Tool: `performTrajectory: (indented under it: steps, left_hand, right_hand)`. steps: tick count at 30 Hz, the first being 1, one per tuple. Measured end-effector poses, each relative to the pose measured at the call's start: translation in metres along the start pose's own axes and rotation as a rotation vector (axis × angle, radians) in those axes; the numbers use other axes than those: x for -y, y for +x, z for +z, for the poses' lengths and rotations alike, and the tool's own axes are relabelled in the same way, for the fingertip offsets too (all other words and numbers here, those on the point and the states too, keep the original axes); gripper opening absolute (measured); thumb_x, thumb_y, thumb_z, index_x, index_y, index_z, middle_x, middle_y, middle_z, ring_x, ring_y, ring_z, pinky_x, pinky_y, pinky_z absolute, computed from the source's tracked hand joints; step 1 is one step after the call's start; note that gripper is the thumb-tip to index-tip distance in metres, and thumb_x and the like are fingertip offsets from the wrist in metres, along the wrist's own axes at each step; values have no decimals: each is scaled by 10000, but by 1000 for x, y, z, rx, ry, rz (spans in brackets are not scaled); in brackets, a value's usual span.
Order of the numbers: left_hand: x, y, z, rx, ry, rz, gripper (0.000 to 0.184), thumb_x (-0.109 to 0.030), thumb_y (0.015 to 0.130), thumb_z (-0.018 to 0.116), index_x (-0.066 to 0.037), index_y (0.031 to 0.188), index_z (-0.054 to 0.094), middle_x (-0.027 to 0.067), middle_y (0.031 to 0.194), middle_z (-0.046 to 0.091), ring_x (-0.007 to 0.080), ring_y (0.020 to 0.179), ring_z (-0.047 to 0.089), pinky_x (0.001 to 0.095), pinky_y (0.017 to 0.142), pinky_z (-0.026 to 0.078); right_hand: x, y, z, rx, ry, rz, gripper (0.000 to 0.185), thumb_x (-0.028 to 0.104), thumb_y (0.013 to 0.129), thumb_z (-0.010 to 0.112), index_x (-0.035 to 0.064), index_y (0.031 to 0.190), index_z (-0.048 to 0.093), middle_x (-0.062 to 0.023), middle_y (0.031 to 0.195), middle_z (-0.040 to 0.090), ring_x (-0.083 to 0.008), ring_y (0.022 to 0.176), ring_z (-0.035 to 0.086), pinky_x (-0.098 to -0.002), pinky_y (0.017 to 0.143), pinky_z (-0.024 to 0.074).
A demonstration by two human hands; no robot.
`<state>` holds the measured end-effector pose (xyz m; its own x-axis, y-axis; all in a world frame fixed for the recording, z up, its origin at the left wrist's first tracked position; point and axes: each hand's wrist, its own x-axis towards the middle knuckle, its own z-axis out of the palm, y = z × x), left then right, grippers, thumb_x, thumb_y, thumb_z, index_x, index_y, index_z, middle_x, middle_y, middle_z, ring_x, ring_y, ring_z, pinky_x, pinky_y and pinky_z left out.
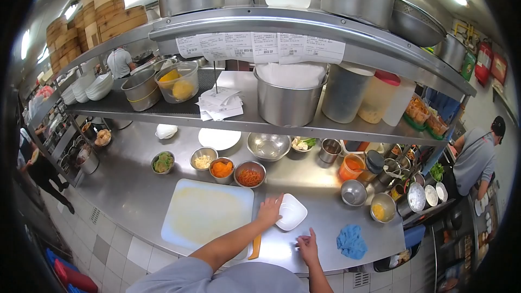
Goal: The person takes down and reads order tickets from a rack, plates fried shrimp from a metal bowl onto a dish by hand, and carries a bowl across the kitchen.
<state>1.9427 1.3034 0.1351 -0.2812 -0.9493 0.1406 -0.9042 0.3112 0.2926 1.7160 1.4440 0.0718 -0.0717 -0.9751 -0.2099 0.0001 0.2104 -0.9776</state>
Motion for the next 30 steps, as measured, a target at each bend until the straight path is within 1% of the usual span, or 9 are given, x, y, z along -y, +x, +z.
performTrajectory:
  steps: [3,5,7,10,14,19,21,25,30]
  left_hand:
    - [14,3,20,192,-181,-86,962,-241,774,841,-115,1571,318,203,1275,639,362,1115,658,484,890,536]
    - [12,-3,22,202,-190,-54,856,-238,804,814,-103,1522,370,203,1190,677,370,1055,686,491,857,552]
    - [11,-10,28,215,-201,-30,751,-234,833,787,-90,1473,421,202,1105,714,379,996,713,497,825,567]
    - [7,-10,43,221,-154,-37,529,-231,892,721,-87,1352,504,172,992,740,367,964,721,506,808,567]
    - [8,-10,48,294,-140,-75,447,-243,918,689,-89,1308,532,176,1015,738,366,995,717,504,825,568]
    - [10,-17,20,248,-211,18,551,-262,873,752,-87,1335,508,203,1117,709,382,1053,697,502,869,564]
    - [9,-12,13,341,-278,76,732,-245,776,858,-102,1379,469,213,1183,676,395,1095,679,479,902,561]
    - [11,-2,12,391,-256,109,746,-275,760,865,-81,1352,454,227,1187,669,419,1077,674,503,897,553]
    - [6,0,19,301,-220,60,552,-278,822,828,-77,1240,529,202,1141,698,392,1078,689,487,890,561]
  right_hand:
    - [28,12,26,16,-94,140,853,182,990,679,71,1621,117,-154,1188,595,-197,845,689,-321,734,576]
    - [31,18,28,16,-193,182,962,223,935,751,33,1618,100,-187,1276,590,-270,969,693,-361,848,578]
    - [18,28,25,-96,-531,-140,1120,233,824,852,-24,1603,89,-244,1402,547,-367,1160,646,-403,1001,528]
    - [25,28,20,-106,-685,-99,1263,224,707,921,-58,1593,66,-284,1477,496,-400,1317,554,-401,1103,453]
    - [37,31,19,-168,-777,-44,1321,215,668,937,-58,1593,35,-297,1401,559,-406,1282,589,-406,1068,482]
    - [62,44,14,-106,-967,35,1070,264,647,951,-37,1440,300,-262,1212,685,-413,1147,673,-436,961,538]
    - [64,50,15,-138,-1019,74,976,293,649,950,-5,1362,353,-248,1183,698,-404,1119,686,-440,939,546]
    - [64,58,17,-176,-1143,93,789,398,690,917,35,1220,458,-225,1095,728,-397,1037,712,-452,882,561]
    - [69,58,19,-154,-1206,75,652,485,795,815,35,1172,532,-226,1069,734,-393,1005,716,-470,860,561]
